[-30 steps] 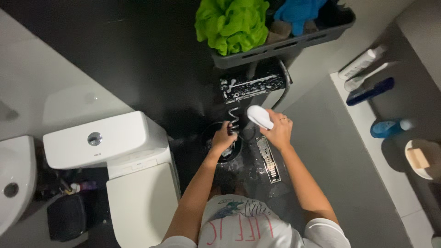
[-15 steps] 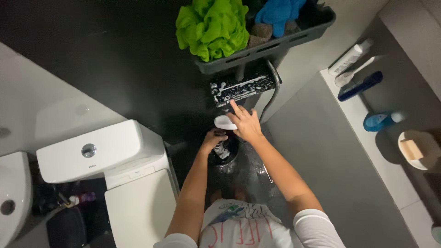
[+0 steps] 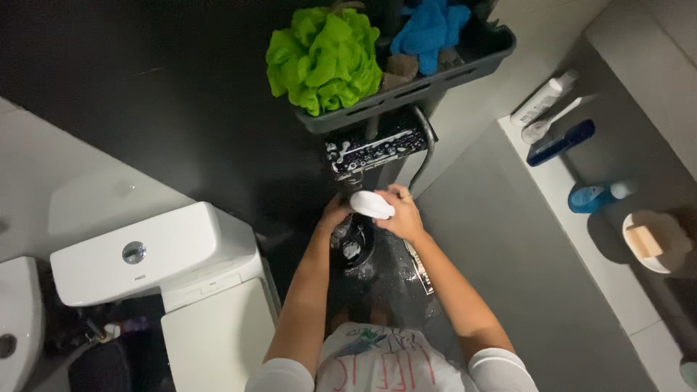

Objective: The person scrubs a wall-mounted bidet fixture and the surrounding floor area using a white brush and a handheld shower head. They rinse the fixture and floor repeatedly, then rinse their hands at the sink before returning to finish rinsing the fixture.

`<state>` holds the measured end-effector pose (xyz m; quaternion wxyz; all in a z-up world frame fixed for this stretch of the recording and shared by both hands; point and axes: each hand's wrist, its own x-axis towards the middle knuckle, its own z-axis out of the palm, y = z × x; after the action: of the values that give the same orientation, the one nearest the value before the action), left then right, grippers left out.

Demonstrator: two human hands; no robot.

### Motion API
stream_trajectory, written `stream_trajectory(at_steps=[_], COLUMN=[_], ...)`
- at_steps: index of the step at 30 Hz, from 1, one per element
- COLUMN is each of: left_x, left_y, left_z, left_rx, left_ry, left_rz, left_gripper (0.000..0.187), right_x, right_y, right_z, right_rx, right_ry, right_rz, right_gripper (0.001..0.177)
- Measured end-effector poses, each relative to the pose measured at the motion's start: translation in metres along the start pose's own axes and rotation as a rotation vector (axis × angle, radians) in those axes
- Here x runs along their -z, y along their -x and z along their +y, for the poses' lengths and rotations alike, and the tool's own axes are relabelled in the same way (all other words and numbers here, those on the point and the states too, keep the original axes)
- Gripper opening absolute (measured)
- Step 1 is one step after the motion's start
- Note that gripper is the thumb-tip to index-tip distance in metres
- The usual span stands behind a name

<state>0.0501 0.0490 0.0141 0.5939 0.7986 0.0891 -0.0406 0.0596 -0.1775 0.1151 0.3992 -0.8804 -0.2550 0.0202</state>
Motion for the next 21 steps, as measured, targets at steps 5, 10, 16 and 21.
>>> stream_trajectory(at_steps=[5, 10, 16, 21], left_x=[0.006, 0.008, 0.008, 0.0], left_y=[-0.002, -0.003, -0.016, -0.019], left_z=[0.015, 0.015, 0.017, 0.013], left_rx=[-0.105, -0.152, -0.037, 0.325], left_ry=[-0.142, -0.253, -0.334, -0.099], left_rz=[0.043, 0.04, -0.016, -0.051], left_gripper=[0.065, 0.061, 0.056, 0.068], right_x=[-0.008, -0.015, -0.01, 0.021], right_y=[-0.005, -0.026, -0.023, -0.021], right_z=[0.007, -0.011, -0.006, 0.022], right_rx=[0.202, 0.215, 0.207, -0.002], right_ry=[-0.274, -0.482, -0.316, -0.616], right_rz=[-0.066, -0.296, -0.088, 0.37], right_gripper=[0.075, 0.08, 0.081, 0.093])
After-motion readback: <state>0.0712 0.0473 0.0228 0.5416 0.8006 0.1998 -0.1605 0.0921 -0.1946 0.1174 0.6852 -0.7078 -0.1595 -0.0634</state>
